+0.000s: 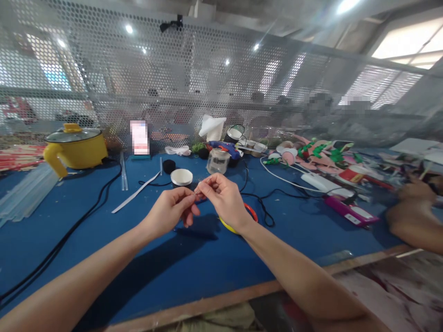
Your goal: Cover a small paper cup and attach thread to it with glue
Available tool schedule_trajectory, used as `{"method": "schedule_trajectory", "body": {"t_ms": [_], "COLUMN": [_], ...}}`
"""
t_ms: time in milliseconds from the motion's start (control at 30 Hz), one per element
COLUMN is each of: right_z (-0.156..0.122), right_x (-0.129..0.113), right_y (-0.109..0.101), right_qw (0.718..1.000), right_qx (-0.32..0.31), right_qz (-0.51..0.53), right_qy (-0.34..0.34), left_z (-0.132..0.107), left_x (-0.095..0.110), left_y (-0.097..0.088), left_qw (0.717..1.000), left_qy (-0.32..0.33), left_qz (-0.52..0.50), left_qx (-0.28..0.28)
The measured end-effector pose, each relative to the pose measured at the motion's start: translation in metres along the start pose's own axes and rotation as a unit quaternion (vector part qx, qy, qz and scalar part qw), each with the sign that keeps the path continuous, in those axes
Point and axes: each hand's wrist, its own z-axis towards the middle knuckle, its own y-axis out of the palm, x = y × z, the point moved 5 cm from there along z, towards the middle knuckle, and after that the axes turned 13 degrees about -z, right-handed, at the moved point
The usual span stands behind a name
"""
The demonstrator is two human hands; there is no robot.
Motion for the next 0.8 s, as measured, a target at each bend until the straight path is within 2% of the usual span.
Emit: {"method": "schedule_trajectory", "body": {"t_ms": [300,500,600,800], "right_z": [0.0002,0.0054,0.0060,0.0042], "right_x": [0.0001,0.0027,0.0038,0.0014], "right_y": [-0.0006,-0.0080,-0.0078,-0.0047], "right_qw": [1.000,0.999,0.999,1.000], "right_qx": [0.001,0.008,0.003,-0.004], "right_qz": [0.004,0.036,0.039,-0.010], "right_qy": [0.005,0.034,0.037,0.009], "left_z": [0.0024,0.0033,0.0033,0.0031], "left_x": [-0.0012,-0.0024,-0.0006,-0.0010], "left_y": [-0.0004,-0.0073,-0.0064,-0.0017], "left_qw": [0.998,0.991,0.994,0.998], "left_qy": [-0.036,-0.092,-0.077,-0.017], "left_qz": [-0.045,-0.079,-0.046,0.058], "left_qx": [-0.006,-0.063,-0.061,-0.012]}}
